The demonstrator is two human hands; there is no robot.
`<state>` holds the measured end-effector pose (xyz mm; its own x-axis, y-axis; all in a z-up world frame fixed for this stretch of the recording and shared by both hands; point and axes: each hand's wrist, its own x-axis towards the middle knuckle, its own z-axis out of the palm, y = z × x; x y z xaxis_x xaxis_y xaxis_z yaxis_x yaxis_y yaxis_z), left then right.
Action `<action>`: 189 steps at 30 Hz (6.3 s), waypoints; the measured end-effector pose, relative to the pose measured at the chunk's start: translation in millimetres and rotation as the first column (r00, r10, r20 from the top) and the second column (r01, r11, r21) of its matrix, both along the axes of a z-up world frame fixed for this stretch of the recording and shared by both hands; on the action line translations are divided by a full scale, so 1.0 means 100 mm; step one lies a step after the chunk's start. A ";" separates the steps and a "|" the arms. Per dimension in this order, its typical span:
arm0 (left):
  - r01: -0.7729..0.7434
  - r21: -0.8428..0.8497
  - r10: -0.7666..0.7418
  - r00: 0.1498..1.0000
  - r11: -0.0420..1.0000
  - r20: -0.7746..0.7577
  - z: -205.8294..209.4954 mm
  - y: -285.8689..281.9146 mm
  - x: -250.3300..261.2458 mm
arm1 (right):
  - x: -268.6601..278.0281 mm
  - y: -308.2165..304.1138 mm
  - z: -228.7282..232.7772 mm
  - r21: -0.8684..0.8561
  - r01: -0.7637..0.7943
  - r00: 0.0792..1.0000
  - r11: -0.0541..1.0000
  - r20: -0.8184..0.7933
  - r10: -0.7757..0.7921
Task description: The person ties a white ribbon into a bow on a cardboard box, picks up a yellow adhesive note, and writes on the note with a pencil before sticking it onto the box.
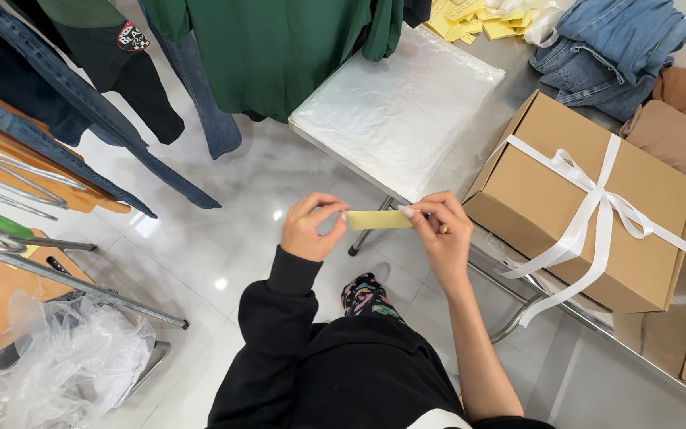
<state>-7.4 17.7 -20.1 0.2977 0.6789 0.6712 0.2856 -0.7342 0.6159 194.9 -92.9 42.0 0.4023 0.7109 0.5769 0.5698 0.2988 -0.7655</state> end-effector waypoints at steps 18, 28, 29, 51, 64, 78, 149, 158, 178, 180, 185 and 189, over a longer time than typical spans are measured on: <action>0.154 -0.090 -0.148 0.987 0.984 0.063 0.22 -0.21 0.11 | -0.10 -0.07 -0.01 -0.030 -0.021 0.982 0.999 -0.186 0.015; 0.083 -0.087 -0.081 0.996 0.993 0.027 0.17 -0.14 0.01 | -0.06 -0.12 -0.08 -0.028 0.011 0.967 1.000 -0.255 -0.018; 0.070 -0.095 -0.068 0.997 0.993 0.022 0.17 -0.13 0.00 | -0.06 -0.12 -0.08 -0.026 0.013 0.968 1.000 -0.252 -0.019; -0.178 -0.067 0.181 0.983 0.982 0.041 0.15 -0.05 -0.21 | -0.31 -0.03 -0.04 -0.059 -0.005 0.951 0.998 -0.310 -0.013; 0.213 -0.225 -0.170 0.966 0.951 0.195 0.38 -0.32 0.08 | -0.27 -0.02 -0.07 -0.139 -0.081 0.921 0.987 -0.389 0.021; 0.100 -0.064 -0.103 0.994 0.993 -0.042 0.06 -0.21 0.02 | -0.34 -0.02 -0.01 -0.217 -0.165 0.964 0.962 -0.243 0.111; 0.374 -0.678 -0.296 0.926 0.632 0.235 -0.19 -0.79 2.01 | 2.74 -2.03 -0.34 0.016 0.599 0.224 0.801 -0.963 -0.148; 0.349 -0.651 -0.249 0.937 0.674 0.244 0.09 -0.83 2.66 | 3.45 -1.56 -0.29 -0.047 0.653 0.691 0.756 -0.370 -0.620; 0.338 -0.830 0.019 0.922 0.443 0.386 -0.47 -0.79 3.24 | 3.22 -0.72 -0.16 -0.063 -0.211 0.381 0.975 -0.924 0.023; 0.290 -0.794 0.019 0.935 0.534 0.354 -0.48 -0.62 3.36 | 3.43 -0.62 -0.30 0.282 -0.237 -0.032 0.930 -0.959 0.283; 0.250 -0.750 -0.090 0.965 0.612 0.247 -0.65 -0.02 3.85 | 3.55 -0.36 -0.28 0.111 -0.186 0.133 0.976 -0.982 0.137; 0.239 -0.698 -0.215 0.969 0.675 0.124 -0.68 0.45 4.39 | 3.83 -0.10 -0.34 0.009 -0.048 0.227 0.999 -0.974 0.020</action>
